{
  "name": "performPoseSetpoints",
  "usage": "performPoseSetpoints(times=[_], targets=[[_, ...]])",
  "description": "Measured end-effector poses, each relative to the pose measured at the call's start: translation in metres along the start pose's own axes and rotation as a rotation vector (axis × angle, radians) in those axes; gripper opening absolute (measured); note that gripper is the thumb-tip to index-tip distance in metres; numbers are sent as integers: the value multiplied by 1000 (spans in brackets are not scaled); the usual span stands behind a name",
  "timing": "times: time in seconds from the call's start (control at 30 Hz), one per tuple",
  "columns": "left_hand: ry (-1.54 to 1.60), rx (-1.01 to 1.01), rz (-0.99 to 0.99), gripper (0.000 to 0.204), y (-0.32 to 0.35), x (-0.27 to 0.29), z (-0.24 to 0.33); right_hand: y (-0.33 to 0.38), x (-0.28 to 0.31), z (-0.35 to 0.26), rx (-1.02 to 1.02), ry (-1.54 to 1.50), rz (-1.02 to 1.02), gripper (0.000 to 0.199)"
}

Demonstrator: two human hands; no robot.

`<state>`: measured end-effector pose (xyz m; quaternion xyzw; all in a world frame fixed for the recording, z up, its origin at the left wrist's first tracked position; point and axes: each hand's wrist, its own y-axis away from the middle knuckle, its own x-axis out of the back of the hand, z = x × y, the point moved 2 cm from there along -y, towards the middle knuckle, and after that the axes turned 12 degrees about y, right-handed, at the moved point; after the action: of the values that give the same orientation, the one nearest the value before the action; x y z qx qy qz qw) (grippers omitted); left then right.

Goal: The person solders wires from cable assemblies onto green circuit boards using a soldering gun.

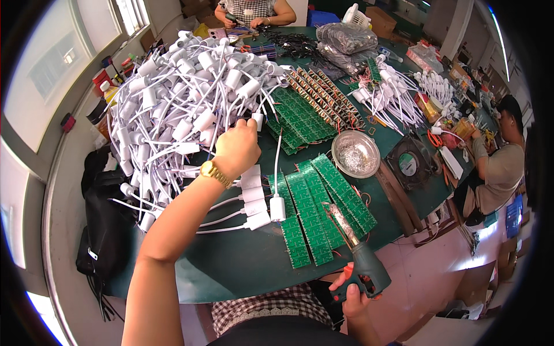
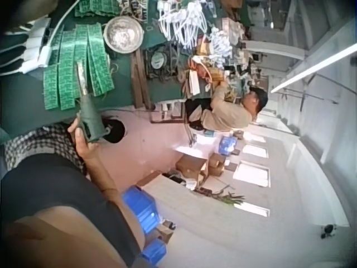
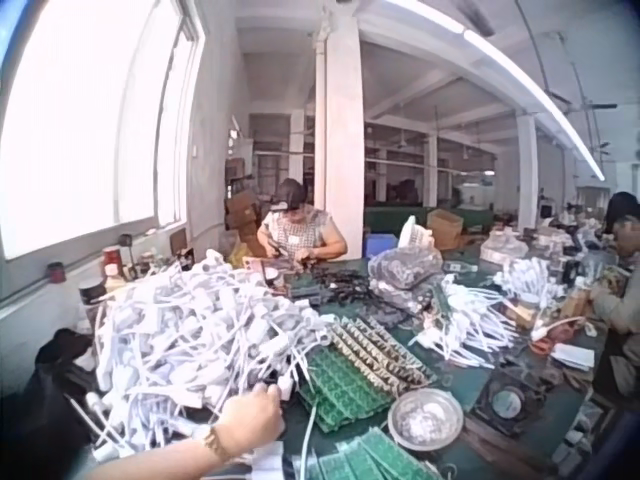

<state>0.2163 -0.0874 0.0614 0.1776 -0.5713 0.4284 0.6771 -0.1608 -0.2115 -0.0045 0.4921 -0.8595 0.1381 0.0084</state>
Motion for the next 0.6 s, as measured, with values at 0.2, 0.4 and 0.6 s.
performPoseSetpoints(times=[0.2, 0.4, 0.6], targets=[[238, -820, 377, 40, 92, 64, 30, -2, 4, -12, -4, 1, -16, 42], [500, -692, 67, 29, 161, 78, 74, -20, 10, -13, 17, 208, -155, 49], [526, -481, 14, 22, 171, -2, 45, -22, 8, -29, -106, 84, -120, 23]])
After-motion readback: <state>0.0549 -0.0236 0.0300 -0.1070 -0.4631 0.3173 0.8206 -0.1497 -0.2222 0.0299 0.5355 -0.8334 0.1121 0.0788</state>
